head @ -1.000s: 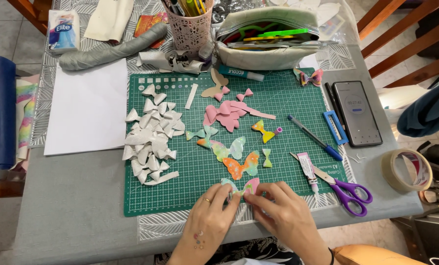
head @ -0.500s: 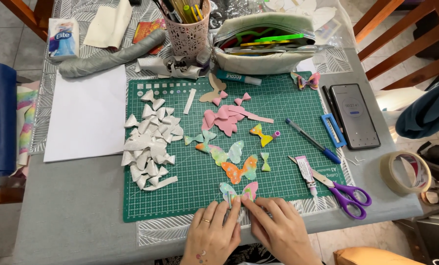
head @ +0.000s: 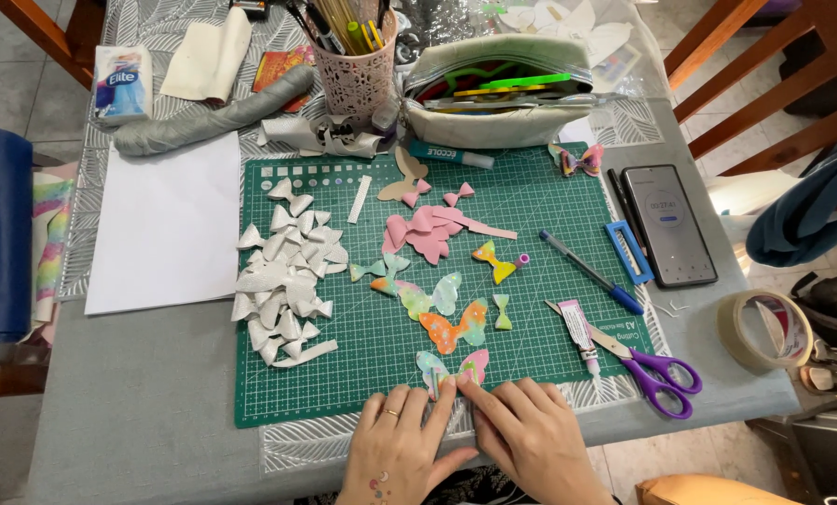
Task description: Assemble and decorate small leather butterflies using scissors and glue
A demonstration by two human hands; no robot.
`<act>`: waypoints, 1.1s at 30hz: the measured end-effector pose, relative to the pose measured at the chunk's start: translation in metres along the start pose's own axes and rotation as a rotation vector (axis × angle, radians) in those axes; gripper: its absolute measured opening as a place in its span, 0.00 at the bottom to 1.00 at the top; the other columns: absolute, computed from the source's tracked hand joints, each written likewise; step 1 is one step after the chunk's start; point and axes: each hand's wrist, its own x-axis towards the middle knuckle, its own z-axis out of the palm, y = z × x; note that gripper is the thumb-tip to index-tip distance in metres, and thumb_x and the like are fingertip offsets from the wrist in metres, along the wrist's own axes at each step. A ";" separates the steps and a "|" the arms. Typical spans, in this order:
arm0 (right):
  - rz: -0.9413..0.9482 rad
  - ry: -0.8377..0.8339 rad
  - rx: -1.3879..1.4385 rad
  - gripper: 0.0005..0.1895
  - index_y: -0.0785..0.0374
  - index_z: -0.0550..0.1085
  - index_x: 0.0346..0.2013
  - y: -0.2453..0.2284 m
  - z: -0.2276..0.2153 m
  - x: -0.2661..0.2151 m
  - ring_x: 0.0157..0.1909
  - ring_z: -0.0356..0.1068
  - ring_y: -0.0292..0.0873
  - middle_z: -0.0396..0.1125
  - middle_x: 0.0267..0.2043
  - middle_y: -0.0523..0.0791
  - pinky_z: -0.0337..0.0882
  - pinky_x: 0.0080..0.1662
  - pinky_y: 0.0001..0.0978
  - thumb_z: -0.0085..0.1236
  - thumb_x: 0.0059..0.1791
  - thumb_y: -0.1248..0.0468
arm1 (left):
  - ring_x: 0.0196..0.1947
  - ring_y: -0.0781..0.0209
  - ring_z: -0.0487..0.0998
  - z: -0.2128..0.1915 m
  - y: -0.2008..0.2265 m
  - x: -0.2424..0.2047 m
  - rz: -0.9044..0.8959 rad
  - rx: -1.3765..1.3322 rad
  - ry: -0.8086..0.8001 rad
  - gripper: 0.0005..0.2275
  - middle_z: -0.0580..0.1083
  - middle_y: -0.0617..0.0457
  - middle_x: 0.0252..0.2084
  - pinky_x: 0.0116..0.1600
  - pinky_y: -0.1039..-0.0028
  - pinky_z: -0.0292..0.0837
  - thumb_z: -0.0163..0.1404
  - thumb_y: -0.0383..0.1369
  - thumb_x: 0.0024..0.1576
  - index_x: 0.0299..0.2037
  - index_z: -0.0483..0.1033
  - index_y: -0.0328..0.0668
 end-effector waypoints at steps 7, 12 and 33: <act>-0.008 0.029 0.001 0.20 0.54 0.71 0.62 0.002 0.004 -0.003 0.34 0.64 0.40 0.67 0.37 0.37 0.62 0.37 0.34 0.52 0.54 0.58 | 0.41 0.54 0.71 0.002 -0.001 0.000 0.023 -0.014 -0.002 0.34 0.70 0.52 0.41 0.43 0.64 0.68 0.54 0.63 0.57 0.63 0.72 0.45; -0.011 0.016 0.006 0.21 0.54 0.71 0.63 0.002 0.004 -0.003 0.34 0.62 0.42 0.66 0.35 0.37 0.60 0.37 0.36 0.51 0.55 0.58 | 0.39 0.53 0.70 0.007 -0.001 0.000 0.040 0.028 0.043 0.34 0.69 0.51 0.38 0.41 0.63 0.67 0.54 0.63 0.58 0.62 0.72 0.42; 0.003 0.030 0.028 0.20 0.55 0.71 0.61 0.001 0.008 -0.004 0.32 0.61 0.42 0.65 0.32 0.37 0.61 0.34 0.35 0.54 0.54 0.59 | 0.38 0.53 0.71 0.010 -0.003 0.001 0.014 -0.056 0.001 0.29 0.71 0.51 0.38 0.43 0.61 0.68 0.53 0.60 0.61 0.59 0.74 0.44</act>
